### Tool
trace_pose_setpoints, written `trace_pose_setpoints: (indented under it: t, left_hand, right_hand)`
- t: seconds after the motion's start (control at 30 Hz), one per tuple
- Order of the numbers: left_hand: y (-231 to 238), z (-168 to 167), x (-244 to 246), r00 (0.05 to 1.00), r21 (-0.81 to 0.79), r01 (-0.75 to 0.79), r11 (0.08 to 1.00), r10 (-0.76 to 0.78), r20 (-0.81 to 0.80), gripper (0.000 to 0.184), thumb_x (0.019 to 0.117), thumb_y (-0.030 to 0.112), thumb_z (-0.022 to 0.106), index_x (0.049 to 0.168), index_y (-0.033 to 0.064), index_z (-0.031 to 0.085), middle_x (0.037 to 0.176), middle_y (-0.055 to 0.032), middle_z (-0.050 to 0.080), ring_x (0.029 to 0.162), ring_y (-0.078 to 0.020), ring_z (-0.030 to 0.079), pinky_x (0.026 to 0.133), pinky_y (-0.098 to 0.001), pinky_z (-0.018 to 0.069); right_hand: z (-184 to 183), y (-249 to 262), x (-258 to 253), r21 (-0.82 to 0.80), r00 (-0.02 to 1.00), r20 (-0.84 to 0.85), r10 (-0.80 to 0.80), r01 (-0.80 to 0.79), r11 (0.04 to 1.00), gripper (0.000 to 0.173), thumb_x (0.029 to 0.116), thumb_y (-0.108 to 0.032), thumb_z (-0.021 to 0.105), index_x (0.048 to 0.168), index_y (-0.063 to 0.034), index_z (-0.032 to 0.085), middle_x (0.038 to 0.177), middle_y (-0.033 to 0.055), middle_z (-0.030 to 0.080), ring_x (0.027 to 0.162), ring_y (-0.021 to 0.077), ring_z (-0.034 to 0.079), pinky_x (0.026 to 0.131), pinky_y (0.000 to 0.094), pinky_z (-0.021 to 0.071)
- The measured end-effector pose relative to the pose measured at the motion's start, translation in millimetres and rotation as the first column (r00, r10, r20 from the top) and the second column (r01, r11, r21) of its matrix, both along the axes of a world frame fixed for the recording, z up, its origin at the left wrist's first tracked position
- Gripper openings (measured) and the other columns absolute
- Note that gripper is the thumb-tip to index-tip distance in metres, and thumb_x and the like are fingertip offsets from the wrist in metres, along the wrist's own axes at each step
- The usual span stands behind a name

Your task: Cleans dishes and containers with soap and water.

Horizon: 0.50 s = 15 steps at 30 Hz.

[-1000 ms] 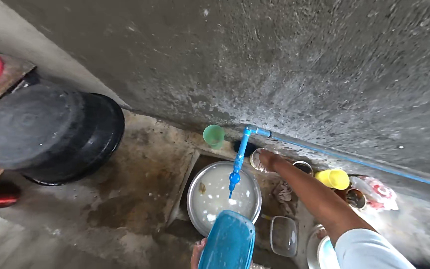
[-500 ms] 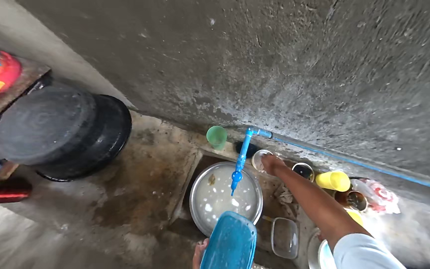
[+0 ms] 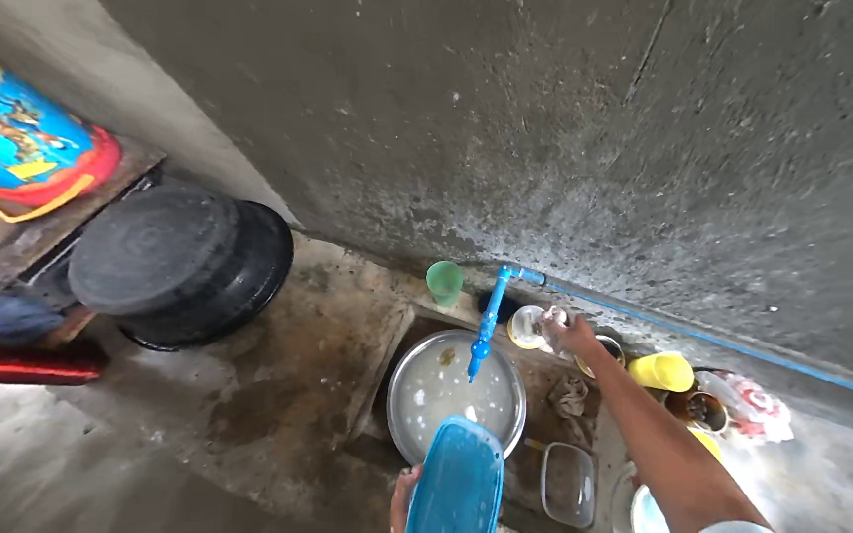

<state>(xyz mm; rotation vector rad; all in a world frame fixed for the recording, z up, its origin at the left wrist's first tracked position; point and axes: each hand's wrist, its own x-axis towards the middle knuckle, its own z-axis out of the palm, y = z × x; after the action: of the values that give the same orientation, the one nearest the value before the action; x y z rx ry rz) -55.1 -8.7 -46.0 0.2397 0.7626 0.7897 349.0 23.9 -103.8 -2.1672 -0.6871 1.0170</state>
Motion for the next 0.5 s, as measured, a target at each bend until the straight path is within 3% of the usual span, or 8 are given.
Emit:
trace_pose_setpoints:
  t: [0.07,0.13,0.2,0.33,0.4,0.43,0.5]
  left_hand:
    - [-2.9,-8.4,3.6,0.997,-0.030,0.035,0.999,-0.032,0.073,0.018,0.0817,0.040,0.076,0.082,0.0223,0.078,0.080,-0.0003,0.076,0.077,-0.0098,0.074,0.069,-0.0300,0.0629]
    - [-3.6,-15.2,10.7,0.988,-0.009,0.080,0.997,-0.078,0.131,0.022,0.0843,0.042,0.073,0.085,0.0211,0.078,0.084,-0.0016,0.077,0.080,-0.0119,0.075,0.072,-0.0325,0.0633]
    - [-1.9,-17.2,19.9,0.969,0.022,0.142,0.990,-0.144,0.203,0.027,0.0837,0.047,0.074,0.089,0.0203,0.079,0.087,-0.0026,0.077,0.083,-0.0136,0.075,0.075,-0.0352,0.0632]
    - [5.9,-7.8,37.9,0.910,0.029,0.219,0.975,-0.215,0.353,0.031,0.0836,0.047,0.073,0.095,0.0180,0.079,0.093,-0.0055,0.077,0.089,-0.0172,0.075,0.079,-0.0390,0.0629]
    - [10.0,-8.9,40.8,0.789,0.027,0.317,0.948,-0.280,0.548,0.041,0.0860,0.047,0.072,0.110,0.0143,0.077,0.108,-0.0109,0.076,0.102,-0.0241,0.073,0.090,-0.0471,0.0598]
    - [9.9,-6.3,42.2,0.773,0.001,0.337,0.942,-0.277,0.570,0.043,0.0838,0.048,0.074,0.110,0.0137,0.077,0.108,-0.0122,0.076,0.103,-0.0258,0.073,0.090,-0.0487,0.0597]
    - [7.5,-0.1,43.7,0.763,-0.023,0.341,0.940,-0.263,0.590,0.043,0.0828,0.047,0.075,0.109,0.0131,0.077,0.107,-0.0124,0.076,0.101,-0.0259,0.074,0.087,-0.0476,0.0610]
  right_hand:
    - [6.3,-16.6,-11.8,0.155,0.961,-0.211,-0.179,0.214,0.964,0.044,0.1080,-0.032,0.052,0.134,0.0032,0.056,0.112,0.0163,0.068,0.096,0.0180,0.068,0.088,0.0366,0.0572]
    - [20.9,-29.3,-25.7,0.194,0.849,-0.456,-0.267,0.387,0.901,0.044,0.1109,-0.037,0.041,0.133,-0.0017,0.055,0.100,0.0099,0.068,0.085,0.0154,0.067,0.077,0.0349,0.0583]
    - [46.6,-42.7,-43.3,0.210,0.740,-0.632,-0.231,0.451,0.867,0.046,0.1120,-0.040,0.031,0.132,-0.0055,0.054,0.101,0.0079,0.069,0.090,0.0163,0.069,0.079,0.0366,0.0594]
    - [92.9,-63.0,-88.0,0.280,0.624,-0.770,-0.134,0.520,0.807,0.048,0.1113,-0.037,0.018,0.118,-0.0091,0.057,0.094,0.0063,0.072,0.087,0.0162,0.071,0.076,0.0360,0.0618]
    - [106.7,-72.5,-104.6,0.311,0.600,-0.794,-0.102,0.544,0.780,0.046,0.1098,-0.032,0.018,0.111,-0.0096,0.059,0.090,0.0055,0.073,0.083,0.0154,0.072,0.073,0.0351,0.0623]
    - [111.7,-78.5,-110.5,0.334,0.594,-0.801,-0.074,0.545,0.769,0.043,0.1079,-0.030,0.022,0.109,-0.0103,0.060,0.089,0.0050,0.074,0.081,0.0148,0.072,0.072,0.0345,0.0626]
    - [114.3,-90.3,-115.6,0.372,0.557,-0.830,-0.011,0.569,0.733,0.028,0.0956,-0.031,0.043,0.096,-0.0144,0.065,0.083,0.0041,0.075,0.075,0.0136,0.073,0.066,0.0334,0.0626]
